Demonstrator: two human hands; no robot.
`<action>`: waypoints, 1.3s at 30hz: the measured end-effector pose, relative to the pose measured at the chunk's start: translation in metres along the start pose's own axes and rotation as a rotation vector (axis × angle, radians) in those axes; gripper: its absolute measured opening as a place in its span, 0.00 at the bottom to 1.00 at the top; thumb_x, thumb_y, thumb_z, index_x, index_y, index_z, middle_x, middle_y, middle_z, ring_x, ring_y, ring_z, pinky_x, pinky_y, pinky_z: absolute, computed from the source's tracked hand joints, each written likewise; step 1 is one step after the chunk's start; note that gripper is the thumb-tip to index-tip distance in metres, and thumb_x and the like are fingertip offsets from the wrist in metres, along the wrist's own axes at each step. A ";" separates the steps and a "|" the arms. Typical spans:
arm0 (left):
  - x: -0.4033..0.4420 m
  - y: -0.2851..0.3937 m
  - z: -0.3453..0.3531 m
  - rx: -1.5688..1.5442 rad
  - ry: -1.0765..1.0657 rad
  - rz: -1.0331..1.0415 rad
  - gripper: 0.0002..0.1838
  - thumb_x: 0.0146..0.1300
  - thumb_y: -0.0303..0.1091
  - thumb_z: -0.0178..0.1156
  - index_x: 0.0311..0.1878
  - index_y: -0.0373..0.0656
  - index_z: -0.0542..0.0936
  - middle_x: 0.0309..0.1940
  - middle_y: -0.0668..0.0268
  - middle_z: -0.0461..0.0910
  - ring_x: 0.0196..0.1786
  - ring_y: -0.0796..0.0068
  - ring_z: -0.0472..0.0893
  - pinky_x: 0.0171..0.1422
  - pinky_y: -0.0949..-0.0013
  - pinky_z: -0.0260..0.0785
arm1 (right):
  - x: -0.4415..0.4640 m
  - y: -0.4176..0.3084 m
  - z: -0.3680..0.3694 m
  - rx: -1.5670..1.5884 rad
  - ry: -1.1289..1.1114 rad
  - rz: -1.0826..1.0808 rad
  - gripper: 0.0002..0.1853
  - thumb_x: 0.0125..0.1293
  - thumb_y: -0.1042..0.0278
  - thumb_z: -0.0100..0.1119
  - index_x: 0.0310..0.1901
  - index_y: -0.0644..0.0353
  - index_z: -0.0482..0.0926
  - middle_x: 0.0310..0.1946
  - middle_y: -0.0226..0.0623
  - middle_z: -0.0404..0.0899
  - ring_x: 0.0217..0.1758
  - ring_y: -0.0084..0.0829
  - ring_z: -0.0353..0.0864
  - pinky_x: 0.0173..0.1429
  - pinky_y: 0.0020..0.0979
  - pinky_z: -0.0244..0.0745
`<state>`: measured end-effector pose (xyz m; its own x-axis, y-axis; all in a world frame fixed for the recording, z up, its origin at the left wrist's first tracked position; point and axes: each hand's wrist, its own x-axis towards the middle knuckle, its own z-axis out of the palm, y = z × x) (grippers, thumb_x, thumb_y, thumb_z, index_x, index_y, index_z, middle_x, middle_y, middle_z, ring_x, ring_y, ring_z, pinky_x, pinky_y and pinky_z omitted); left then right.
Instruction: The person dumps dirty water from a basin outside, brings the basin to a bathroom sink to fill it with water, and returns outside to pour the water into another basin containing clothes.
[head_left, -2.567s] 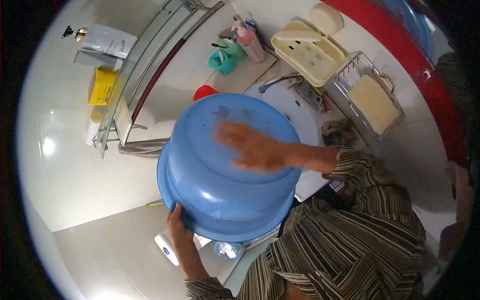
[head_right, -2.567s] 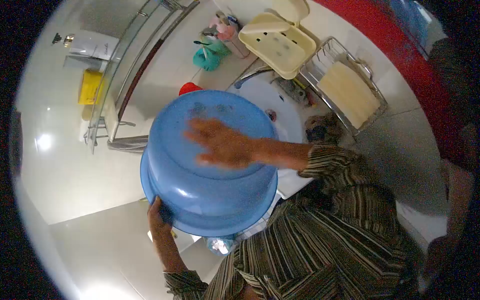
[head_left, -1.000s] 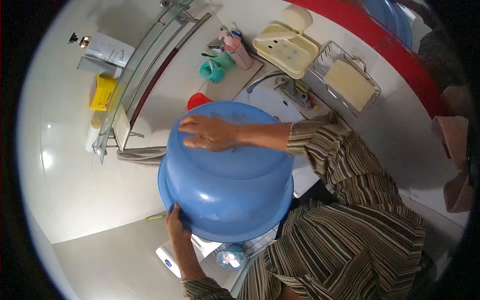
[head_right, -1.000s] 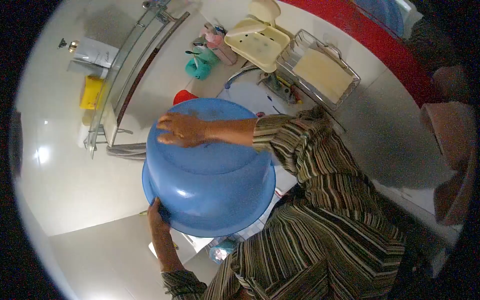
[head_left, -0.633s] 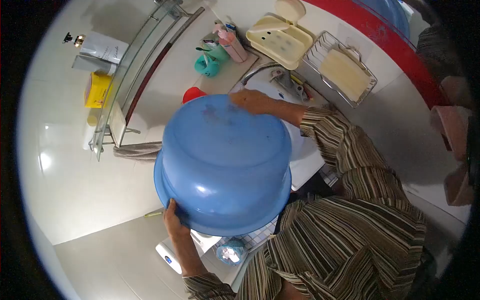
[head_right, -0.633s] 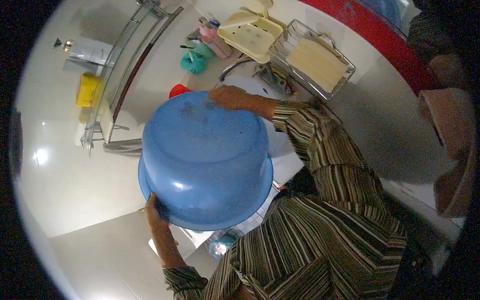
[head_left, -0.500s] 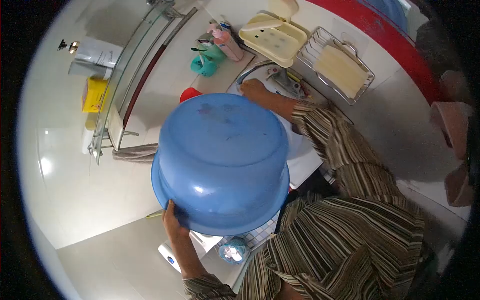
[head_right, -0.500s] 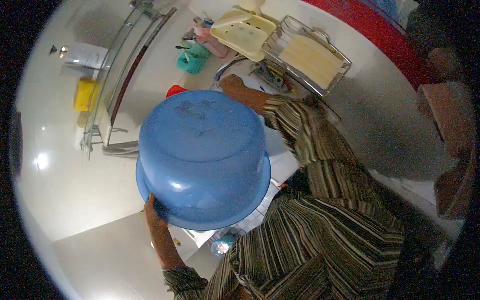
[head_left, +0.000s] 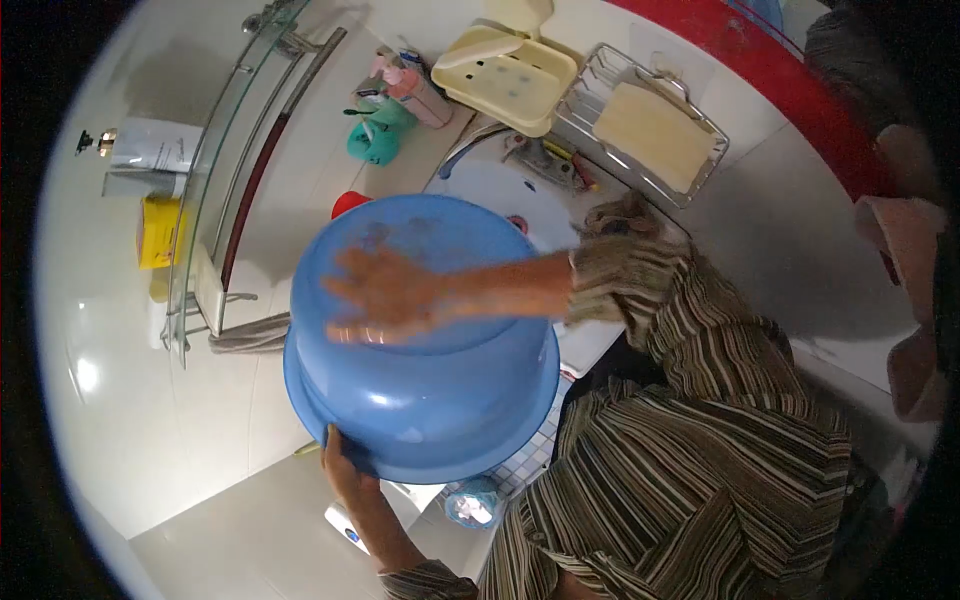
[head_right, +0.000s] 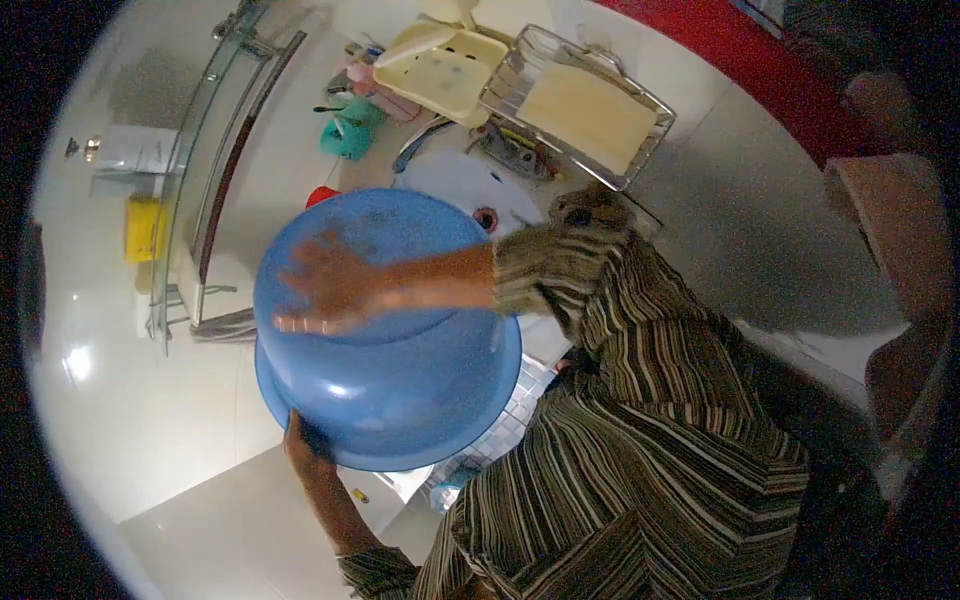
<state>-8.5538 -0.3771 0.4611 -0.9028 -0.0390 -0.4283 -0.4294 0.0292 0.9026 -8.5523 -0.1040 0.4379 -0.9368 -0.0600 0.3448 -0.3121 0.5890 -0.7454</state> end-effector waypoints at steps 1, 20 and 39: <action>0.003 -0.004 -0.006 -0.041 -0.024 -0.001 0.17 0.62 0.33 0.48 0.50 0.30 0.68 0.46 0.56 0.72 0.48 0.63 0.72 0.55 0.62 0.63 | -0.016 -0.014 -0.002 -0.006 0.014 -0.041 0.34 0.62 0.41 0.35 0.60 0.61 0.58 0.63 0.51 0.51 0.67 0.48 0.46 0.66 0.49 0.43; -0.017 0.008 -0.003 0.035 0.000 0.119 0.23 0.61 0.36 0.52 0.54 0.30 0.64 0.49 0.54 0.69 0.51 0.61 0.70 0.55 0.59 0.63 | -0.034 0.298 0.056 0.337 0.088 0.571 0.20 0.64 0.57 0.37 0.26 0.63 0.72 0.21 0.35 0.73 0.27 0.34 0.74 0.35 0.43 0.68; -0.012 -0.026 -0.027 -0.086 0.090 0.104 0.23 0.61 0.35 0.51 0.55 0.29 0.63 0.51 0.52 0.68 0.52 0.61 0.69 0.58 0.60 0.60 | -0.071 0.004 -0.006 0.093 -0.004 0.089 0.33 0.62 0.45 0.41 0.63 0.57 0.55 0.63 0.54 0.48 0.68 0.51 0.44 0.64 0.54 0.45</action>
<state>-8.5313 -0.4040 0.4436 -0.9349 -0.1297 -0.3303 -0.3269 -0.0473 0.9439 -8.4861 -0.0929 0.4142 -0.9621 -0.0140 0.2723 -0.2404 0.5147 -0.8230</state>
